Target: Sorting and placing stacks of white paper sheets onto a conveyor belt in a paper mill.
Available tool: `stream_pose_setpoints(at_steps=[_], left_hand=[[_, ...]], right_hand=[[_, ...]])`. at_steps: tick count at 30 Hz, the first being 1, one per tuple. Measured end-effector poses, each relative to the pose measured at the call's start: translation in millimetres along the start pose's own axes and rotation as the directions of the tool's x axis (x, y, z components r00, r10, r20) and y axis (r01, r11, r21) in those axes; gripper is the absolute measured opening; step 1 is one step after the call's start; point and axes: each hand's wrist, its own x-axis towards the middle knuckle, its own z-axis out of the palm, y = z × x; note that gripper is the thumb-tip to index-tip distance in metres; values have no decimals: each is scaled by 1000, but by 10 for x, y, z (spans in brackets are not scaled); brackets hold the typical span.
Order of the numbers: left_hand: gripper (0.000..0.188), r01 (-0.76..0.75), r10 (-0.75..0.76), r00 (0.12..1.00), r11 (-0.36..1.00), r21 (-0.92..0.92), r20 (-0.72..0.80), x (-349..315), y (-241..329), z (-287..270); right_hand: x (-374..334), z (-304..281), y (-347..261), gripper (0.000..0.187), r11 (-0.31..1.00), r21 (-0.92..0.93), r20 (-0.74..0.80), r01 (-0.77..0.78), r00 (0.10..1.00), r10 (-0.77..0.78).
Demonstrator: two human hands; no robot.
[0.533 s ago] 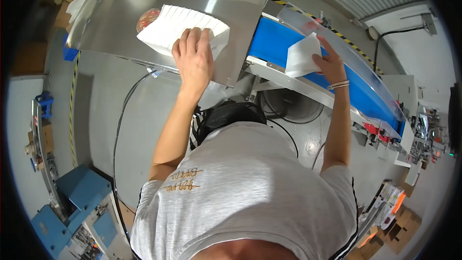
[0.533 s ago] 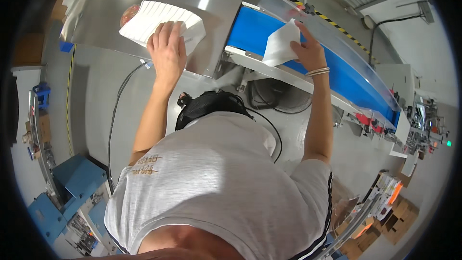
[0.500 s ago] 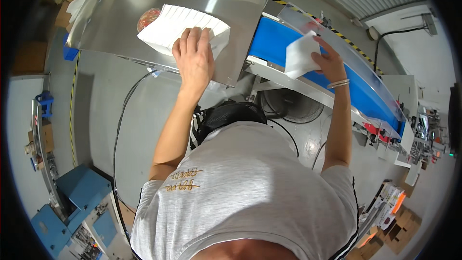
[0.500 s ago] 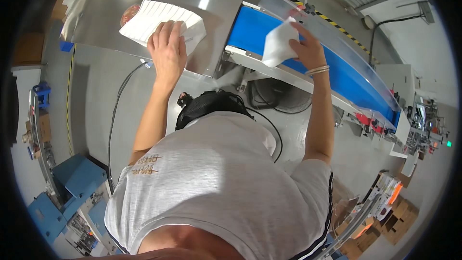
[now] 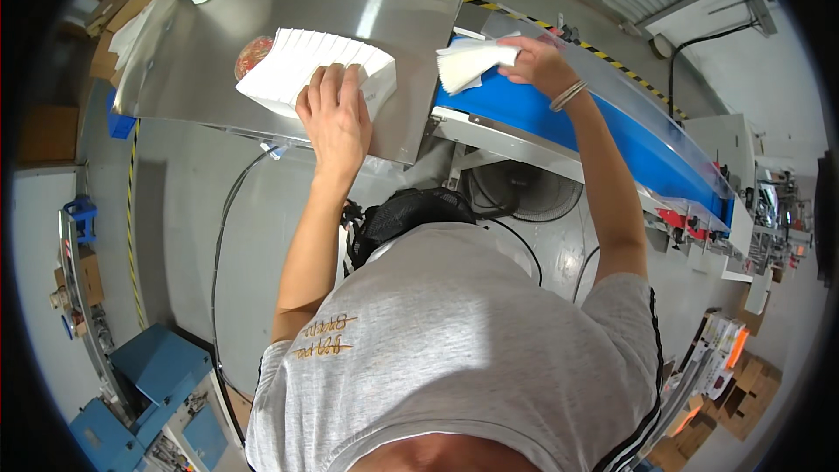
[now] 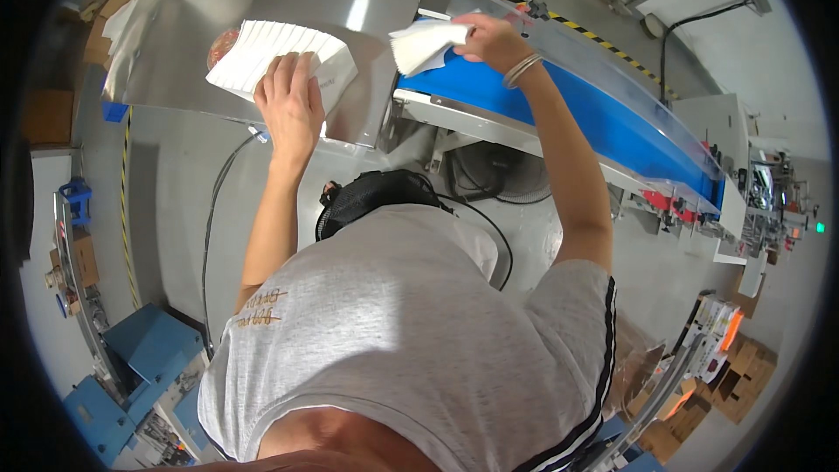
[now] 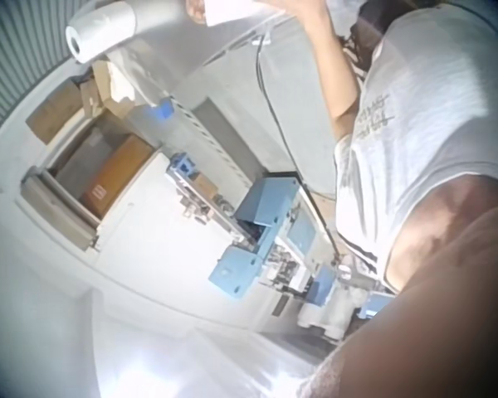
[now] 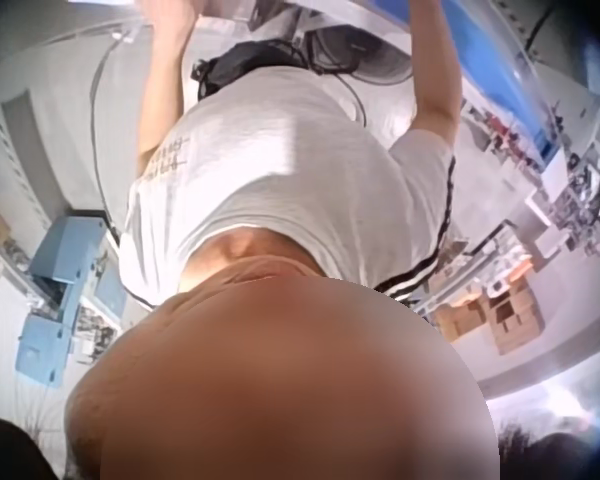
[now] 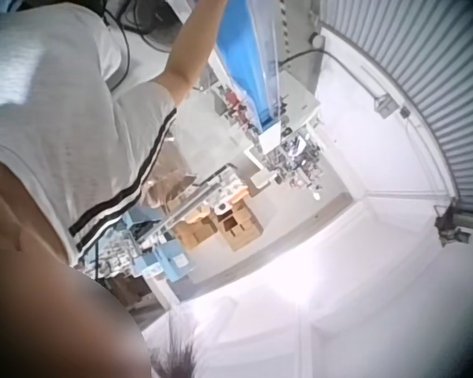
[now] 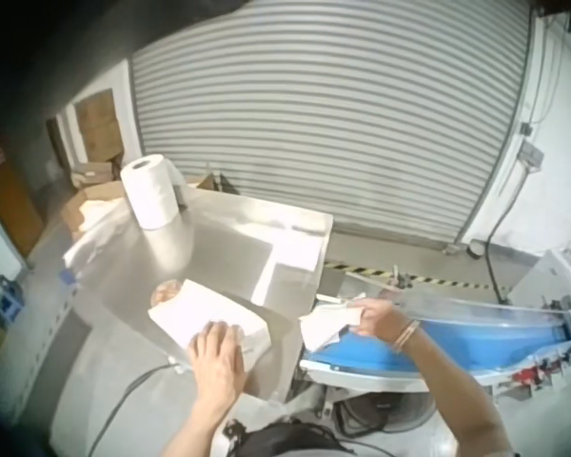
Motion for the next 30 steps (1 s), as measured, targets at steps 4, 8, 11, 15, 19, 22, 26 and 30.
stream_pose_setpoints(at_steps=[4, 8, 11, 15, 19, 22, 26, 30], left_hand=[[38, 4, -4, 1000, 1000, 2, 6, -5, -1, -8], [38, 3, -3, 1000, 1000, 11, 0, -15, -8, -2], [39, 2, -2, 1000, 1000, 9, 4, -20, -10, -4], [42, -20, 19, 1000, 1000, -24, -9, -13, -11, 26], [43, -26, 26, 999, 999, -21, -22, -21, -54, 2], [43, -27, 26, 999, 998, -49, -21, -24, -61, 4], [44, -52, 50, 998, 996, -66, -39, -43, -78, 28], [43, -50, 47, 998, 997, -66, -39, -81, -106, 22]], right_hand=[[-45, 57, 66, 32, 911, -334, -163, -240, 967, 195], [-101, 1, 34, 35, 973, -222, -348, 62, 927, -138], [-193, 76, 30, 33, 804, 522, -60, -285, 928, 369], [-376, 592, 656, 38, 510, 746, 68, -428, 811, 581], [-602, 735, 1094, 43, 685, 389, -266, -616, 637, 723], [-907, 568, 1376, 40, 591, 412, -276, -694, 523, 806], [-1169, 562, 1363, 36, 439, -98, -729, -893, 364, 579], [-956, 532, 853, 50, 472, -330, -885, -818, 442, 146]])
